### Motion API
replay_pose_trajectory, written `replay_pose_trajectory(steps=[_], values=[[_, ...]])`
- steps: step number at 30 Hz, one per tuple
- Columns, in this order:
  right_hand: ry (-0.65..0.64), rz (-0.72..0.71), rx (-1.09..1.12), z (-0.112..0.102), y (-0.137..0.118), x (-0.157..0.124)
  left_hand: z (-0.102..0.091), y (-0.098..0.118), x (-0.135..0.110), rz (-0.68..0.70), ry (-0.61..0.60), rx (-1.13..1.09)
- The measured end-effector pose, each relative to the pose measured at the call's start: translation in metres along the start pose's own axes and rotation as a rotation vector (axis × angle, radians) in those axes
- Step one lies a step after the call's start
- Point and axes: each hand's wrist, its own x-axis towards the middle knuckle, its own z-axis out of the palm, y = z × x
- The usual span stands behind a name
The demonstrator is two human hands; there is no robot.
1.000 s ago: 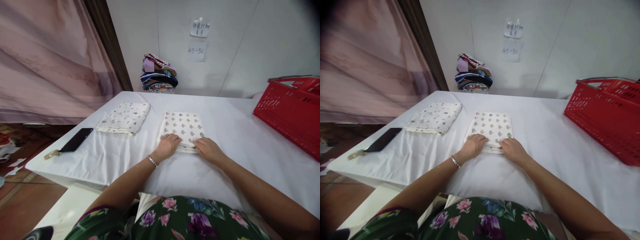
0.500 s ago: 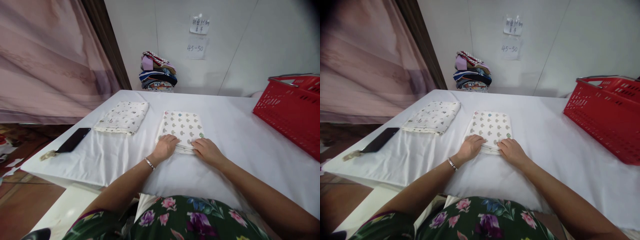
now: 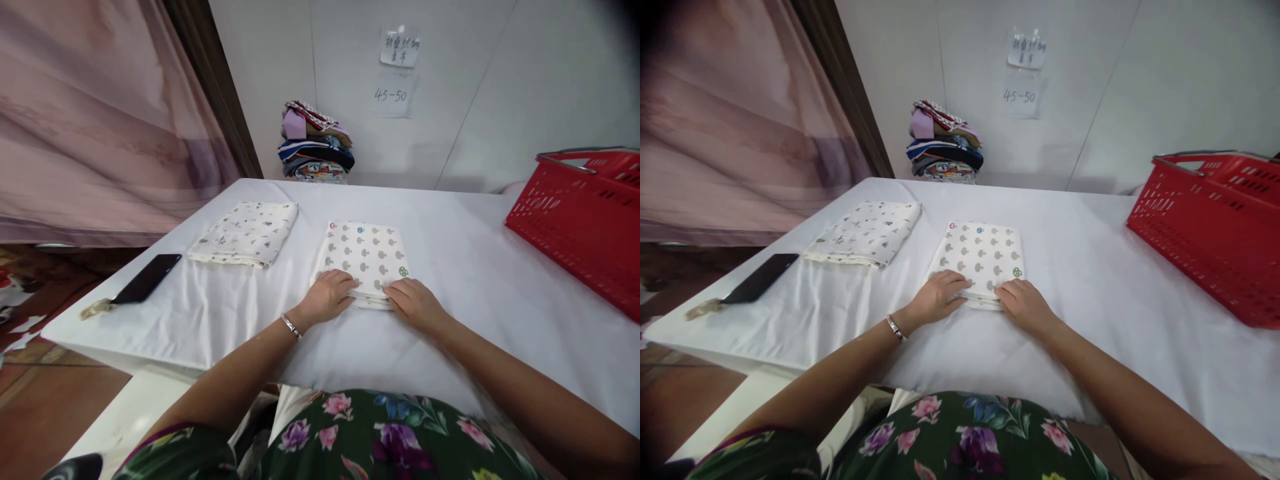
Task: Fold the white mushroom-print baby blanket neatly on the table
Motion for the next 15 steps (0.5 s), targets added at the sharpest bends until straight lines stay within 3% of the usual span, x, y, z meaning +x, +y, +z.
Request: replay_pose_trajectory(steps=[6, 15], values=[[0.061, 0.043, 0.070, -0.0037, -0.0016, 0.0017, 0.0025, -0.0018, 0.0014, 0.002, 0.001, 0.008], [0.040, 0.029, 0.099, -0.0043, -0.0037, 0.0011, 0.0068, -0.0018, 0.0014, -0.008, 0.017, 0.038]])
